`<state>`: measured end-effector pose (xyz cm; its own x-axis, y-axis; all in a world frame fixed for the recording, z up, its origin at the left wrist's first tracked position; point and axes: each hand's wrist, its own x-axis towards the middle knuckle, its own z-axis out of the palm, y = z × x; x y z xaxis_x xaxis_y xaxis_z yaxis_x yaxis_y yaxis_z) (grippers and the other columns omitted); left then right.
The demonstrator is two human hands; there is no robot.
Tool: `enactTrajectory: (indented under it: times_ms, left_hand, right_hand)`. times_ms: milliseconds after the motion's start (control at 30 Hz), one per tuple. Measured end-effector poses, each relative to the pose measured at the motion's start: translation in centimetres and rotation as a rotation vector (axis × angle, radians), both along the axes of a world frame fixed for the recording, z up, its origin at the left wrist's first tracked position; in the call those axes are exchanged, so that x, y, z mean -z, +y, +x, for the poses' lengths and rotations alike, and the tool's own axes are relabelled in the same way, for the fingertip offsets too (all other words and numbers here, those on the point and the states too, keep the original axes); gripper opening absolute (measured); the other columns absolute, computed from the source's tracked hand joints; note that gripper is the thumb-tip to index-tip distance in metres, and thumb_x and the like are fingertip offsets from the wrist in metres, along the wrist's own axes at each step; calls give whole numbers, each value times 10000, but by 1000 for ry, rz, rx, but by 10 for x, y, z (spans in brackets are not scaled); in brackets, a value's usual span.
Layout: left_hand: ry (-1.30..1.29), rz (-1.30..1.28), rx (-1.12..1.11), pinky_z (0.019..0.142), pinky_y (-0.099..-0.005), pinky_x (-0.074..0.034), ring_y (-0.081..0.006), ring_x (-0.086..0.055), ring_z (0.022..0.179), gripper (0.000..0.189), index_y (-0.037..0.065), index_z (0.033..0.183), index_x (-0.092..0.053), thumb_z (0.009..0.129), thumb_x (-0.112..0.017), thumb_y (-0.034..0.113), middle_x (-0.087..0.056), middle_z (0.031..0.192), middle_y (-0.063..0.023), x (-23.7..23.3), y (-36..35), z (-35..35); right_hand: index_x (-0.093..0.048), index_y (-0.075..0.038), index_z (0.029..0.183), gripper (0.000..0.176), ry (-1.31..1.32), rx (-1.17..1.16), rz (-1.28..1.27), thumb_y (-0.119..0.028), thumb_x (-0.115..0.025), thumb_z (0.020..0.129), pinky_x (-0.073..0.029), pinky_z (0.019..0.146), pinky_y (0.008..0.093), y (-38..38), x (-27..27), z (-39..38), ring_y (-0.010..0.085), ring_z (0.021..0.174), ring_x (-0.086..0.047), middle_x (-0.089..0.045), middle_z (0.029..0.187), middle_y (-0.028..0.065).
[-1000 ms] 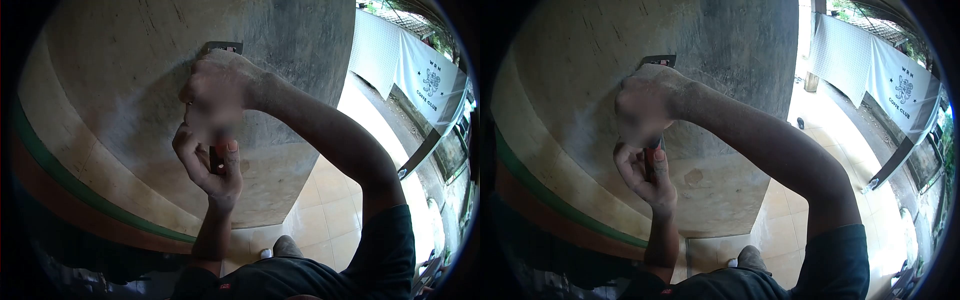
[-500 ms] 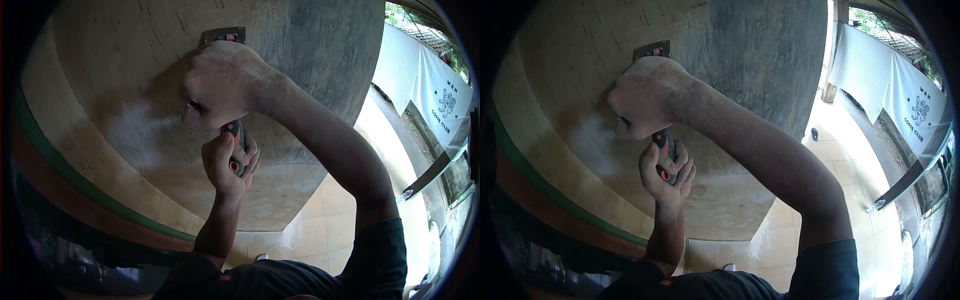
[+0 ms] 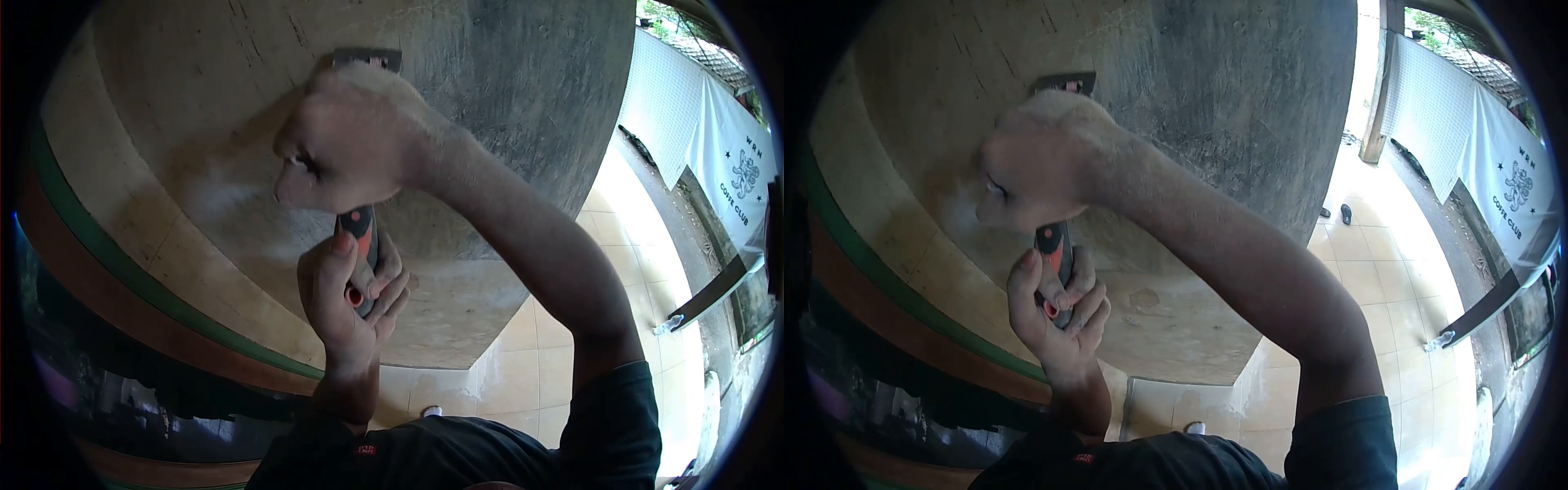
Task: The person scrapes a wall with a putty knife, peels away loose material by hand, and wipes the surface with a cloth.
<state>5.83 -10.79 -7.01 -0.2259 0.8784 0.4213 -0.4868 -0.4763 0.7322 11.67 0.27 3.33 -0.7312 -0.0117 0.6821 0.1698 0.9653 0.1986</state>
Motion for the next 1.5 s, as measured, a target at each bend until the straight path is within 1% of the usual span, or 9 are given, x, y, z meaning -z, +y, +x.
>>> enactTrajectory:
  times_ms: [100,233,433,700,967,1067,1167,1367,1500]
  left_hand:
    - [30,-6,-45,270,-178,-140,-38,-181,303,472,157,548,-334,965,-398,369,-378,541,-30,19,5,-1]
    - [-113,-76,1,319,-199,-148,-46,-196,335,498,136,522,-282,910,-498,361,-387,541,-43,-8,12,-8]
    - [-69,-117,46,272,-168,-146,-36,-181,309,489,154,531,-300,955,-417,368,-366,559,-28,27,-12,2]
    - [-130,37,188,282,-153,-159,-30,-194,325,466,145,550,-330,975,-391,326,-390,609,-34,12,1,1]
    - [-129,-6,104,280,-169,-144,-31,-177,324,483,151,537,-307,950,-441,362,-385,583,-21,16,22,1]
    - [-107,46,177,279,-171,-140,-33,-181,323,467,158,538,-307,945,-444,341,-384,579,-13,13,16,4]
    - [-107,26,194,281,-172,-136,-34,-183,322,458,166,537,-306,941,-448,327,-379,577,-7,31,-2,8]
    - [-173,-11,122,283,-165,-129,-29,-186,316,450,170,542,-313,936,-464,326,-376,578,-13,0,10,10]
    - [-122,-9,180,327,-182,-147,-35,-189,345,478,147,540,-278,895,-507,370,-374,580,-14,6,-9,15]
  right_hand:
    - [-583,-73,522,299,-35,-9,23,-303,-519,703,-487,490,394,7,7,-3,279,495,-579,-536,485,129]
    - [-573,-74,513,300,-97,178,-42,-300,-523,704,-485,501,393,5,-18,-8,285,482,-562,-531,479,127]
    - [-587,-70,536,288,-64,-3,5,-283,-519,717,-484,510,393,1,33,-1,292,500,-567,-540,495,124]
    - [-553,-67,513,292,-99,132,-127,-274,-513,713,-467,491,390,-6,7,2,285,469,-536,-498,461,129]
    - [-516,-62,486,292,-76,89,48,-253,-493,706,-452,476,402,13,9,-2,288,450,-517,-483,449,129]
    - [-519,-70,486,278,-88,134,-103,-250,-500,697,-457,481,401,-3,1,5,297,459,-528,-489,453,136]
    - [-521,-61,492,281,-17,-15,-10,-259,-503,690,-453,470,390,-1,28,7,285,448,-520,-488,452,127]
    - [-509,-54,495,302,-79,219,-28,-273,-513,702,-446,462,383,-1,-14,5,261,424,-492,-465,439,106]
    - [-499,-28,508,347,62,-51,-152,-306,-521,714,-430,462,397,-4,10,11,254,425,-486,-466,455,119]
